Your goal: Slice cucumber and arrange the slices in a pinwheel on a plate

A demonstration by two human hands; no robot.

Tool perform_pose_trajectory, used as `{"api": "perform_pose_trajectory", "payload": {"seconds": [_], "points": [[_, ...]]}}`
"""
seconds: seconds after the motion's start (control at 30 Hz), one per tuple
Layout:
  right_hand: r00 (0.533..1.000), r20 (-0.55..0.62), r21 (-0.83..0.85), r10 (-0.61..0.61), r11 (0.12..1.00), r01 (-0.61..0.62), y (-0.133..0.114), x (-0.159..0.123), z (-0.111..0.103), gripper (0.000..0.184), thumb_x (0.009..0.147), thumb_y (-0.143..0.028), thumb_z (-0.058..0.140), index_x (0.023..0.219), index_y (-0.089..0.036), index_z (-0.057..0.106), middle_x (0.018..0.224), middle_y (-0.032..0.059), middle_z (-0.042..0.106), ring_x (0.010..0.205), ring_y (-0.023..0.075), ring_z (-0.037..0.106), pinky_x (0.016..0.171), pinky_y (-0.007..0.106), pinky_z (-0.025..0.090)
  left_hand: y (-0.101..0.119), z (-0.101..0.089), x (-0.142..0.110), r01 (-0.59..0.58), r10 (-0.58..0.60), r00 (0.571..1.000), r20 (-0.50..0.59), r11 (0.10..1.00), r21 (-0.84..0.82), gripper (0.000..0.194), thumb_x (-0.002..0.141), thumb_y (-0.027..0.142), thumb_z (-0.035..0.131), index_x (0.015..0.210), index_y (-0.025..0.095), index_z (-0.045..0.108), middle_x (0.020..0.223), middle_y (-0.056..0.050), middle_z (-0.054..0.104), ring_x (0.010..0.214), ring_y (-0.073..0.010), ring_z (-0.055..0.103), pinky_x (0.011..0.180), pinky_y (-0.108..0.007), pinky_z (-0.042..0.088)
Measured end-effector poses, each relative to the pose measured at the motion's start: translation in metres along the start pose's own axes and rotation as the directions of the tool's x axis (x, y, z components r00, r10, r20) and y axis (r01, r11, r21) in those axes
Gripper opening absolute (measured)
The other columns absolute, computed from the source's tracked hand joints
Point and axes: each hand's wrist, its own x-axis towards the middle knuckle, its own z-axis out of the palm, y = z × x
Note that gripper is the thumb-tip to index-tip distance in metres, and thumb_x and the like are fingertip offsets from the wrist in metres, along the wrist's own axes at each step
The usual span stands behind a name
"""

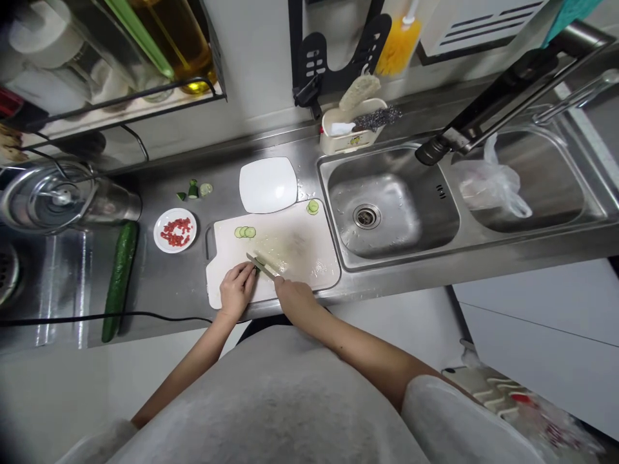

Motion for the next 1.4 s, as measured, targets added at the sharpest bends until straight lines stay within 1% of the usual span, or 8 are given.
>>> {"api": "perform_pose_trajectory", "payload": {"seconds": [0.07, 0.2, 0.43, 0.57, 0.77, 1.0, 1.17, 1.4], "points": [[1.0, -0.011, 0.01, 0.003, 1.0, -0.003, 0.0, 0.002, 0.0, 0.027, 0.087, -0.002, 0.038, 0.108, -0.013, 0.05, 0.088, 0.013, 0.07, 0.084, 0.0217, 0.07, 0.07, 0.027, 0.05, -0.001, 0.0, 0.001, -0.018, 0.018, 1.0, -0.013, 1.0, -0.002, 0.03, 0.093, 0.03, 0.048, 0.114, 0.021, 0.067, 0.108, -0.009, 0.067, 0.095, -0.0187, 0.062, 0.086, -0.031, 0.049], [1.0, -0.018, 0.037, -0.003, 0.999, 0.004, -0.001, 0.005, -0.002, 0.027, 0.086, -0.002, 0.039, 0.107, -0.012, 0.052, 0.09, 0.0139, 0.07, 0.085, 0.0226, 0.069, 0.071, 0.028, 0.05, -0.001, -0.002, 0.003, -0.012, 0.012, 1.0, -0.007, 1.0, -0.008, 0.029, 0.093, 0.029, 0.048, 0.113, 0.021, 0.067, 0.107, -0.008, 0.068, 0.094, -0.0183, 0.062, 0.085, -0.031, 0.049], [1.0, 0.018, 0.063, -0.006, 0.998, 0.005, -0.002, 0.002, -0.013, 0.03, 0.083, 0.0, 0.039, 0.108, -0.012, 0.052, 0.088, 0.0135, 0.071, 0.087, 0.0221, 0.069, 0.071, 0.027, 0.049, 0.0, -0.002, 0.003, 0.001, -0.001, 1.0, 0.014, 1.0, -0.007, 0.029, 0.093, 0.029, 0.047, 0.113, 0.021, 0.067, 0.108, -0.008, 0.068, 0.095, -0.0184, 0.061, 0.087, -0.031, 0.049], [1.0, 0.029, 0.07, -0.002, 0.998, 0.0, -0.004, 0.005, -0.016, 0.029, 0.085, 0.0, 0.039, 0.108, -0.011, 0.052, 0.086, 0.0141, 0.071, 0.086, 0.0229, 0.069, 0.07, 0.029, 0.049, 0.001, -0.003, 0.004, 0.012, -0.012, 1.0, 0.014, 1.0, -0.002, 0.03, 0.093, 0.03, 0.047, 0.114, 0.022, 0.067, 0.108, -0.008, 0.068, 0.095, -0.0183, 0.061, 0.087, -0.031, 0.048], [0.998, 0.056, 0.084, 0.002, 0.996, -0.006, -0.004, 0.01, -0.017, 0.028, 0.086, -0.002, 0.041, 0.109, -0.01, 0.053, 0.087, 0.0152, 0.07, 0.086, 0.0239, 0.069, 0.069, 0.03, 0.049, 0.002, -0.002, 0.003, -0.002, 0.002, 1.0, 0.005, 1.0, -0.011, 0.03, 0.093, 0.029, 0.047, 0.115, 0.022, 0.067, 0.108, -0.008, 0.068, 0.096, -0.0183, 0.062, 0.088, -0.031, 0.048], [0.995, 0.1, 0.094, -0.009, 0.996, -0.001, 0.0, 0.01, -0.026, 0.032, 0.084, -0.001, 0.04, 0.112, -0.011, 0.052, 0.09, 0.0152, 0.069, 0.089, 0.0223, 0.068, 0.072, 0.029, 0.048, -0.002, 0.0, 0.003, -0.026, 0.026, 1.0, -0.002, 1.0, -0.011, 0.031, 0.093, 0.027, 0.047, 0.117, 0.023, 0.066, 0.109, -0.007, 0.067, 0.098, -0.0184, 0.061, 0.088, -0.031, 0.049], [0.995, 0.102, 0.097, -0.016, 0.995, 0.006, 0.003, 0.009, -0.023, 0.034, 0.083, -0.001, 0.04, 0.112, -0.011, 0.053, 0.092, 0.0159, 0.069, 0.091, 0.0238, 0.068, 0.073, 0.031, 0.048, -0.004, 0.001, 0.002, -0.022, 0.022, 1.0, -0.001, 1.0, -0.019, 0.032, 0.093, 0.028, 0.047, 0.119, 0.024, 0.064, 0.11, -0.008, 0.067, 0.098, -0.0184, 0.061, 0.089, -0.032, 0.049], [0.991, 0.131, 0.109, -0.017, 0.994, 0.003, 0.006, 0.012, -0.021, 0.031, 0.085, -0.005, 0.042, 0.114, -0.011, 0.052, 0.094, 0.0166, 0.069, 0.093, 0.0227, 0.067, 0.076, 0.031, 0.048, -0.002, 0.0, 0.003, -0.018, 0.019, 1.0, 0.011, 1.0, -0.02, 0.032, 0.093, 0.027, 0.047, 0.12, 0.023, 0.064, 0.11, -0.008, 0.066, 0.1, -0.0185, 0.06, 0.09, -0.032, 0.048]]}}
